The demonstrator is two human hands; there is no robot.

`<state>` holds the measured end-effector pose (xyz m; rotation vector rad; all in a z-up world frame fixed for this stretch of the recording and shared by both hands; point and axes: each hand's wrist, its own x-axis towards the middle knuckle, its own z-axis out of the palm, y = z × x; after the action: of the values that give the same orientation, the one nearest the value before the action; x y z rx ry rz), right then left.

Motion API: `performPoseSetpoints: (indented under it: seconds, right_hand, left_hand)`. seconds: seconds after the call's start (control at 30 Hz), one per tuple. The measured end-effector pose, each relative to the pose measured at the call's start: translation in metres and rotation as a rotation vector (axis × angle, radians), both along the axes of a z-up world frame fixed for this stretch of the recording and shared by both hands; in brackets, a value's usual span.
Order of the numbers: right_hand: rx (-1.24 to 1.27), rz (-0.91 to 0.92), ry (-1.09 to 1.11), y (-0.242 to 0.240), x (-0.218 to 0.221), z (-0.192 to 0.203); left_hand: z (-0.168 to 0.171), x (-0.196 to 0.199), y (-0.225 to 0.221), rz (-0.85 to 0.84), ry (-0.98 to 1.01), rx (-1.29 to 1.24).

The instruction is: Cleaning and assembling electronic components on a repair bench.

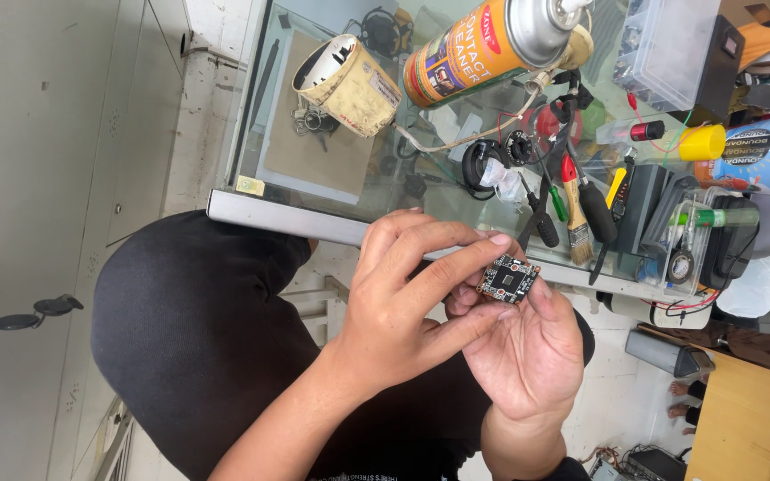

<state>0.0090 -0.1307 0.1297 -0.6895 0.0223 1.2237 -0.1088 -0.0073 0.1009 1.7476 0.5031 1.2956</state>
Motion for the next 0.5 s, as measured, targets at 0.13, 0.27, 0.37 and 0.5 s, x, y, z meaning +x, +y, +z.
performPoseSetpoints:
  seconds: [0.13,0.27,0.37,0.5]
  right_hand:
    - [0.060,0.031,-0.177,0.003,-0.013,0.014]
    - [0.169,0.063,-0.169,-0.006,-0.039,0.031]
    - [0.214,0.186,-0.131,-0.022,-0.048,0.029]
    - [0.264,0.275,-0.045,-0.034,-0.046,0.024]
  left_hand:
    - [-0.001,-0.003,0.000,-0.045,-0.088,-0.011]
    - [-0.002,-0.007,0.000,0.019,-0.191,-0.105]
    - [-0.009,-0.004,-0.003,0.165,-0.227,-0.235]
    - [-0.013,0.001,-0.008,0.249,-0.197,-0.271]
